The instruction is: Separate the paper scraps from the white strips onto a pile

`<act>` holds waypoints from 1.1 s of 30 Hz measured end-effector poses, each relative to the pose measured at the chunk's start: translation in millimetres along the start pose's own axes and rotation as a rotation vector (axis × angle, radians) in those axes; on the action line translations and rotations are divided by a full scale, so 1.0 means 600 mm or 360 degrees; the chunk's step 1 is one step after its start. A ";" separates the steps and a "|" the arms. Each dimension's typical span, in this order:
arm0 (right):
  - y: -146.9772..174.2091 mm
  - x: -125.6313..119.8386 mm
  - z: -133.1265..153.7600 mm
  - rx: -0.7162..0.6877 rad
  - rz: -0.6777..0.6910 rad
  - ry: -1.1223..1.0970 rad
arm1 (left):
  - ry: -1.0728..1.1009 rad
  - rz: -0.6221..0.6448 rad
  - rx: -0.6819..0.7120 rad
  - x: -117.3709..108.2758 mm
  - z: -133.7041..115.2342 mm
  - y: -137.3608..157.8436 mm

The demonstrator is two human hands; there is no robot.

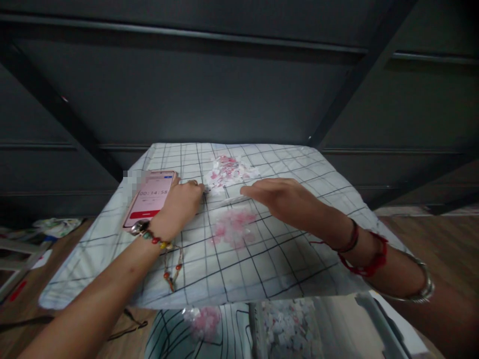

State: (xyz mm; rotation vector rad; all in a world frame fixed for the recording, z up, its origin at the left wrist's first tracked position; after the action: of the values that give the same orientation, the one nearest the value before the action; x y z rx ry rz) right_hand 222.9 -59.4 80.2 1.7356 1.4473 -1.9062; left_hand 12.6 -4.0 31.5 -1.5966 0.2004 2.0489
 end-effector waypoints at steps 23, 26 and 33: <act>0.042 -0.033 0.028 0.0272 0.0264 0.0472 | -0.0026 -0.0231 0.0135 0.006 -0.028 0.087; 0.039 -0.033 0.060 0.0157 0.0176 0.0455 | 0.0033 -0.0310 0.0171 0.011 -0.026 0.098; 0.015 -0.050 0.097 0.0076 0.0164 0.0418 | 0.0102 -0.0639 0.0282 0.013 -0.015 0.130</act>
State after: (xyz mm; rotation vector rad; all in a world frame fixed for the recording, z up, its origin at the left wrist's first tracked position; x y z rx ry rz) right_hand 199.6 -119.8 91.5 2.1045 1.3709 -1.7264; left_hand -19.2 -71.3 5.7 -1.4583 0.0731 1.6293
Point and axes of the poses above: each hand's wrist, its own y-axis away from the middle knuckle, its own x-axis out of the palm, z = x × y, the point moved 2 cm from there along -y, towards the middle knuckle, and after that the axes turned 9 degrees about -z, right-handed, at the moved point
